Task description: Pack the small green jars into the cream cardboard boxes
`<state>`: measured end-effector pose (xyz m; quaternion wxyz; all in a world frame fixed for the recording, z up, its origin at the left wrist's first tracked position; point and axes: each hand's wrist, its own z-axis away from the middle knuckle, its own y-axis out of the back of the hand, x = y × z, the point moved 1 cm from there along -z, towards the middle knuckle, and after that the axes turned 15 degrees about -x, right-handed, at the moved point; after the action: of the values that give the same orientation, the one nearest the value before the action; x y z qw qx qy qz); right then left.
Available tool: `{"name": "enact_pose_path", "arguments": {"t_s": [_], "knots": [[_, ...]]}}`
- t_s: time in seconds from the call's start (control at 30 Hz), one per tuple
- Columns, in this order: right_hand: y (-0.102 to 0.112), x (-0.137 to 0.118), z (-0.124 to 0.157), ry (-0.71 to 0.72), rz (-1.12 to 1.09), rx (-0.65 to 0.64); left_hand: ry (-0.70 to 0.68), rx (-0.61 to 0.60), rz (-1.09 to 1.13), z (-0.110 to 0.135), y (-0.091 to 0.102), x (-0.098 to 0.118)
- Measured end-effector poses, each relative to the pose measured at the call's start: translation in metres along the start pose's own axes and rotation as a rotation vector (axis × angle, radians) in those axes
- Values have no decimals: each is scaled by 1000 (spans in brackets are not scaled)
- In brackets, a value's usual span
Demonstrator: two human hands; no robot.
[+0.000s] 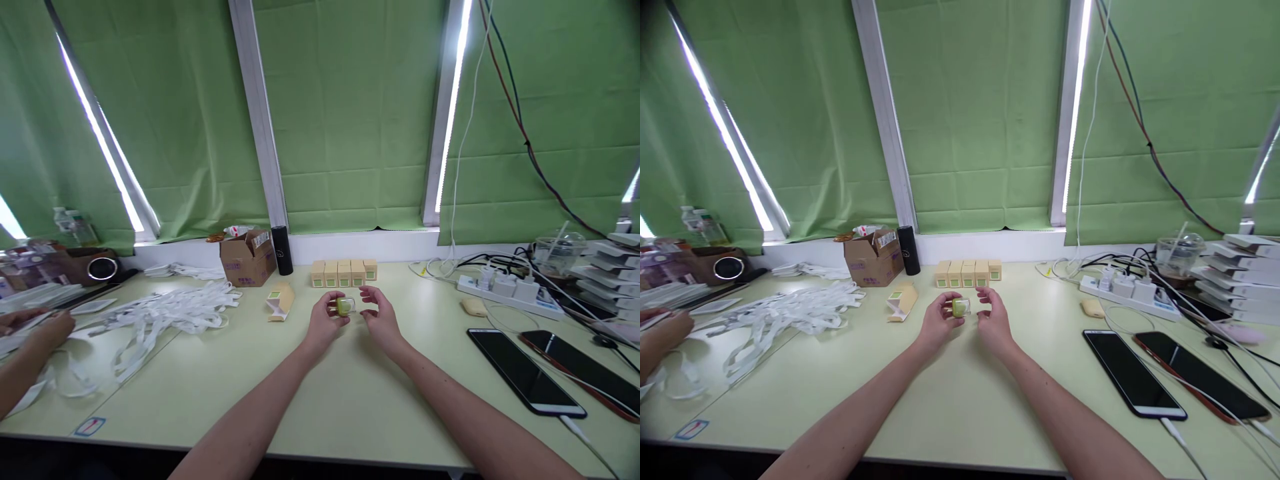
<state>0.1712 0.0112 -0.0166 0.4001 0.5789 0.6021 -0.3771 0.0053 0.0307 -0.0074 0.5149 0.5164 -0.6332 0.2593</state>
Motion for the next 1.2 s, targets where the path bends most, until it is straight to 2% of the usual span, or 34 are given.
{"name": "enact_pose_path", "arguments": {"t_s": [0.17,0.43,0.63,0.77,0.9,1.1,1.2], "knots": [[5,5,-2,-68,34,46,-37,46,-300,4,0,2],[8,14,-3,-71,86,42,-3,-35,-662,8,2,-5],[7,18,-4,-74,154,22,78,-120,-718,5,5,-12],[6,20,-4,-61,198,27,175,-155,-740,4,5,-10],[6,22,-4,-44,205,36,203,-165,-767,4,4,-7],[8,26,-4,-28,223,29,225,-138,-842,5,4,-4],[8,27,-4,-12,223,33,235,-14,-855,2,12,-1]]}}
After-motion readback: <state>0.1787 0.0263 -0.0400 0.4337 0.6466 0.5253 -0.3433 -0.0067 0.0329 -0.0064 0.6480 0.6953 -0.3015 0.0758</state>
